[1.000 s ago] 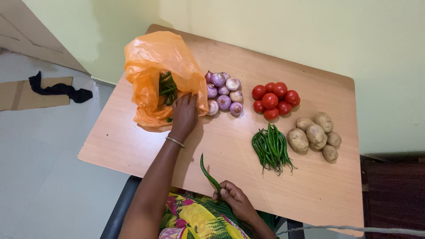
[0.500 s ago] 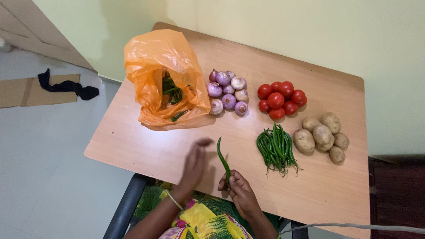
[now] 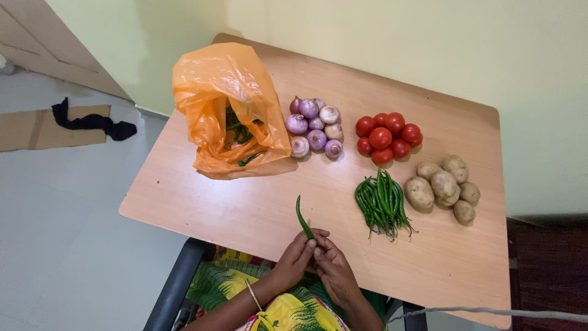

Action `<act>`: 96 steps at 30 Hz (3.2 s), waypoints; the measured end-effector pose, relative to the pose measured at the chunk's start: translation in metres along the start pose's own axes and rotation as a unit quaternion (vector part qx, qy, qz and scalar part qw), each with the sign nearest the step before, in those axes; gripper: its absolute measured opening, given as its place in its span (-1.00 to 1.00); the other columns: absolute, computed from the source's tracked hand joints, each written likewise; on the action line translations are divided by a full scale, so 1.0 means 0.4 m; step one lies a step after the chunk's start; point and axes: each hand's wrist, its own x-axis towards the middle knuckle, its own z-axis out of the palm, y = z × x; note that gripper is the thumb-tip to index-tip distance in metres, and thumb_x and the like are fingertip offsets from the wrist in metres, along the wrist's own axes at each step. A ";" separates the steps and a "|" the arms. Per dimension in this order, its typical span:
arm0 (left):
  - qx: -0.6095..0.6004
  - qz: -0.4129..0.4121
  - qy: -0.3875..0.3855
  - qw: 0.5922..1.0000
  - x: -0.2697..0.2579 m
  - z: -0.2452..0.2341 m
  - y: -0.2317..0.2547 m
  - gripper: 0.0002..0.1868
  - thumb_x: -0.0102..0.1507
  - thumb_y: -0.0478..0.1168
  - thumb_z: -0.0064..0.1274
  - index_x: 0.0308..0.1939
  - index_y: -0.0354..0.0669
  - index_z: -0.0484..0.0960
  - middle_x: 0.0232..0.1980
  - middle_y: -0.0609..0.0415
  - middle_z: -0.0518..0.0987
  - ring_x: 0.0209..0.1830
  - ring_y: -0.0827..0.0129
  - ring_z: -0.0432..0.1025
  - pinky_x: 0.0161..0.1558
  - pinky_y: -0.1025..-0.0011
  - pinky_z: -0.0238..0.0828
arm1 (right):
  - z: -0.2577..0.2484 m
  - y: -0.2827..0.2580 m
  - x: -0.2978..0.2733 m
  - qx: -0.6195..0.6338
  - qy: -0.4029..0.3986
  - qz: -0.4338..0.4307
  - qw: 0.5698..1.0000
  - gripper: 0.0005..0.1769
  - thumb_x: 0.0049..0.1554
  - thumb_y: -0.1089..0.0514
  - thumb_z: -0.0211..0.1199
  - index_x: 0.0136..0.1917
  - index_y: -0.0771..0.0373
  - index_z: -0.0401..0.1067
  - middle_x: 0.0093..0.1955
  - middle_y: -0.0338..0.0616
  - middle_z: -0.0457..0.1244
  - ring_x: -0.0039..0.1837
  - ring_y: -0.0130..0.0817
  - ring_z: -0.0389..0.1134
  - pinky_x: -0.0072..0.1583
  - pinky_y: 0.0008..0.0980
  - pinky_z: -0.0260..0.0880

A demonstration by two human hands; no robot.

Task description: The person removes the stems from green chili peppers by hand, taking them from a plastic bag and placing the de-stemmed peppers into a pile on a table.

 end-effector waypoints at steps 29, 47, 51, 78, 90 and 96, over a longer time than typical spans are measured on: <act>-0.334 -0.028 0.252 0.908 -0.133 -0.045 0.129 -0.63 0.50 -0.05 -0.39 -0.31 -0.11 0.37 -0.13 -0.12 0.63 -0.01 0.13 0.52 0.22 0.12 0.44 | 0.008 0.149 -0.144 -0.053 -0.045 0.062 0.996 -0.76 0.31 0.15 0.10 0.15 0.36 0.39 -0.22 -0.19 0.27 -0.13 -0.44 0.31 0.02 -0.42 0.37; -0.152 -0.190 0.099 0.965 -0.294 0.064 0.066 -0.64 0.52 -0.09 -0.28 0.13 -0.16 0.61 -0.23 0.03 0.49 -0.26 0.34 0.30 -0.21 0.33 0.31 | -0.047 0.245 -0.202 0.080 -0.029 0.026 0.996 -0.67 0.32 0.13 -0.02 0.24 0.38 0.33 -0.04 -0.06 0.31 -0.01 -0.26 0.37 0.11 -0.23 0.38; -0.163 -0.125 0.020 0.979 -0.280 0.085 0.059 -0.69 0.46 -0.14 -0.25 0.12 -0.20 0.53 0.02 0.18 0.58 -0.01 0.56 0.42 0.08 0.54 0.37 | -0.037 0.240 -0.208 0.080 -0.053 0.042 0.995 -0.56 0.32 0.07 -0.07 0.37 0.33 0.25 0.21 -0.02 0.31 0.19 -0.20 0.38 0.24 -0.12 0.40; -0.026 -0.086 0.156 0.984 -0.142 0.048 0.041 -0.67 0.48 -0.09 -0.37 -0.19 -0.23 0.39 -0.25 -0.09 0.67 -0.16 0.29 0.55 -0.04 0.31 0.44 | -0.087 0.228 -0.190 -0.111 -0.036 0.013 0.993 -0.64 0.36 -0.06 0.01 0.02 0.30 0.37 -0.18 -0.19 0.30 -0.07 -0.36 0.39 0.07 -0.38 0.35; -0.042 -0.091 0.203 0.974 -0.086 0.028 0.100 -0.61 0.48 -0.03 -0.38 -0.27 -0.21 0.39 -0.30 -0.02 0.64 -0.12 0.34 0.53 -0.01 0.27 0.49 | -0.138 0.271 -0.210 -0.050 -0.093 0.055 0.993 -0.60 0.39 -0.05 -0.03 0.01 0.34 0.40 -0.22 -0.10 0.29 -0.11 -0.31 0.35 0.06 -0.36 0.35; -0.029 0.007 0.263 0.964 -0.074 0.013 0.099 -0.62 0.53 -0.02 -0.34 -0.20 -0.20 0.42 -0.24 -0.06 0.62 -0.08 0.27 0.51 0.16 0.26 0.43 | -0.160 0.264 -0.215 -0.042 -0.074 0.052 0.995 -0.59 0.37 -0.06 -0.07 0.06 0.34 0.39 -0.21 -0.05 0.32 -0.09 -0.29 0.36 0.08 -0.35 0.36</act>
